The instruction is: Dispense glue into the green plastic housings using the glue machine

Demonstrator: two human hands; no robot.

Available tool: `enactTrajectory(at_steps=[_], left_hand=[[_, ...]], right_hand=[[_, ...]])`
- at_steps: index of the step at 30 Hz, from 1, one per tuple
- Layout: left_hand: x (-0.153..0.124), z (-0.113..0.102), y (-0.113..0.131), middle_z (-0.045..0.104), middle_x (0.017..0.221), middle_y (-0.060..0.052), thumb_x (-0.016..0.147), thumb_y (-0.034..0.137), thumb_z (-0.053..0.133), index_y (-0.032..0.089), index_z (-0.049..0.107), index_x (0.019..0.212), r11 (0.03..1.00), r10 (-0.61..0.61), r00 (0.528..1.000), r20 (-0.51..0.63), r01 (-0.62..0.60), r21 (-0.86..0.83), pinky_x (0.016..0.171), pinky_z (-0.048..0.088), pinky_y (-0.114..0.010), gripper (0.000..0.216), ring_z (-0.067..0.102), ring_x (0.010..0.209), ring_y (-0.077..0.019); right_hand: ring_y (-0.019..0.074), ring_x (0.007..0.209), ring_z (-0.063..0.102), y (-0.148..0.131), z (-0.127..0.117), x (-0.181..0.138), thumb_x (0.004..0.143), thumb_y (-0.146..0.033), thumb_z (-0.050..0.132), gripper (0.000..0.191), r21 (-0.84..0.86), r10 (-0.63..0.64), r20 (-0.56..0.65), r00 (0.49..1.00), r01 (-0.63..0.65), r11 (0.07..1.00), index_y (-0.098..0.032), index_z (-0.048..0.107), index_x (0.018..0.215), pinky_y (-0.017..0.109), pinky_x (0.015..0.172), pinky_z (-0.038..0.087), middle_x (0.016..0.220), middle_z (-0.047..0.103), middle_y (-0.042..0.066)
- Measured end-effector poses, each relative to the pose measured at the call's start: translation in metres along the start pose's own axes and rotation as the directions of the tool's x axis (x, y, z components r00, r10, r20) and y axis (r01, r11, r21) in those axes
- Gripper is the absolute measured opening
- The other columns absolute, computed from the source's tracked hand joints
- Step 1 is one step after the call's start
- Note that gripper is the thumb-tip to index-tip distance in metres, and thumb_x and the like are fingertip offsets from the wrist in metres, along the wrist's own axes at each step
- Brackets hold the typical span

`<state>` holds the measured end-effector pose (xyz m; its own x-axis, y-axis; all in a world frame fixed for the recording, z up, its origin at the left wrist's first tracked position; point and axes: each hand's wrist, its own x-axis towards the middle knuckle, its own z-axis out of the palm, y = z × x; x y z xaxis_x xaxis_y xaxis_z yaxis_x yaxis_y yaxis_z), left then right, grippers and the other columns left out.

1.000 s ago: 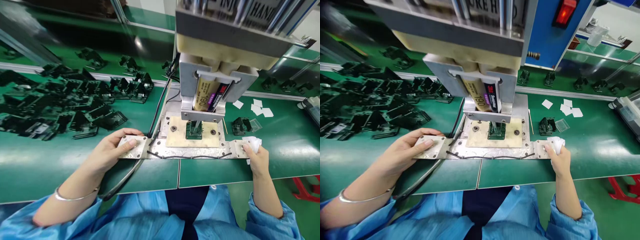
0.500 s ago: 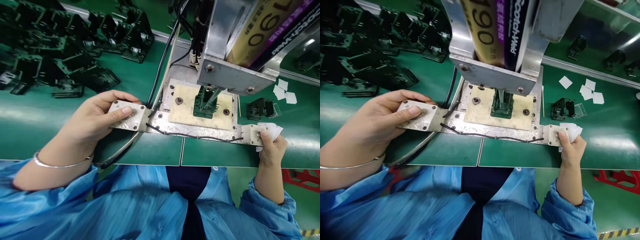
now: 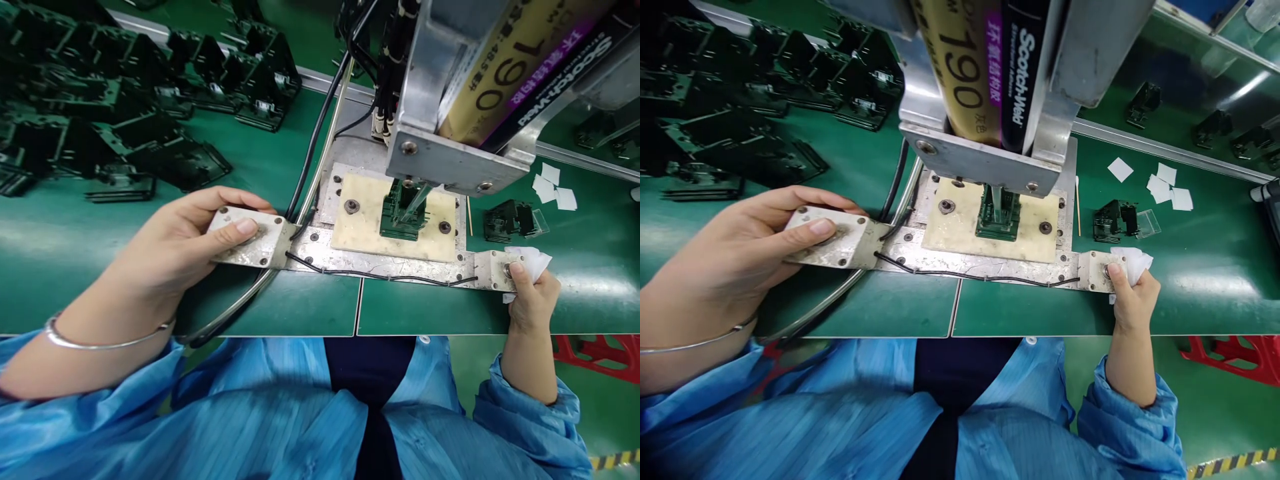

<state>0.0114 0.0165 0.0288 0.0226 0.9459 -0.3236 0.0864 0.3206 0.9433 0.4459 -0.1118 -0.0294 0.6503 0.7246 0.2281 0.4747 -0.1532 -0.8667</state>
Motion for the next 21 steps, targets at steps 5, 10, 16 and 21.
enactTrajectory(at_steps=[5, 10, 16, 21], left_hand=[[-0.006, 0.0048, 0.0086, 0.07, 0.08, -0.002, 0.037, 0.062, 0.099, 0.019, 0.072, 0.092, 0.998, -0.052, 0.998, -0.026, 0.053, 0.028, 0.051, 0.05, -0.013, 0.075, 0.06, 0.063, -0.0111], [-0.005, 0.002, 0.0071, 0.07, 0.079, 0.0, 0.039, 0.063, 0.098, 0.022, 0.072, 0.093, 0.996, -0.078, 0.997, -0.017, 0.079, 0.052, 0.052, 0.051, -0.012, 0.073, 0.06, 0.065, -0.0118], [-0.007, 0.005, 0.0088, 0.07, 0.079, 0.0, 0.038, 0.061, 0.099, 0.021, 0.072, 0.093, 0.997, -0.056, 0.998, -0.031, 0.057, 0.046, 0.052, 0.051, -0.013, 0.073, 0.059, 0.064, -0.0115], [-0.0089, 0.0064, 0.0097, 0.069, 0.079, 0.0, 0.04, 0.06, 0.099, 0.021, 0.072, 0.092, 0.998, -0.038, 0.999, -0.033, 0.039, 0.039, 0.051, 0.05, -0.013, 0.07, 0.059, 0.064, -0.0117]], right_hand=[[0.0221, 0.065, 0.055, -0.0013, 0.0005, 0.0002, 0.069, -0.068, 0.08, 0.056, -0.039, 0.005, 0.014, 1.0, -0.004, 0.999, -0.014, 0.071, 0.073, 0.033, 0.058, 0.045, 0.069, 0.06, 0.004], [0.021, 0.064, 0.053, -0.0023, 0.0021, -0.0004, 0.069, -0.07, 0.079, 0.056, -0.029, 0.0, 0.019, 1.0, 0.001, 1.0, -0.016, 0.066, 0.065, 0.031, 0.057, 0.044, 0.064, 0.057, 0.003], [0.0223, 0.067, 0.055, -0.003, 0.0024, -0.0009, 0.07, -0.066, 0.08, 0.052, -0.007, -0.013, 0.017, 1.0, 0.013, 1.0, -0.015, 0.069, 0.069, 0.031, 0.059, 0.045, 0.068, 0.06, 0.004], [0.0228, 0.067, 0.057, -0.0043, 0.0025, -0.001, 0.07, -0.065, 0.08, 0.051, -0.002, -0.001, 0.022, 1.0, 0.001, 1.0, -0.014, 0.07, 0.072, 0.032, 0.058, 0.047, 0.07, 0.061, 0.005]])
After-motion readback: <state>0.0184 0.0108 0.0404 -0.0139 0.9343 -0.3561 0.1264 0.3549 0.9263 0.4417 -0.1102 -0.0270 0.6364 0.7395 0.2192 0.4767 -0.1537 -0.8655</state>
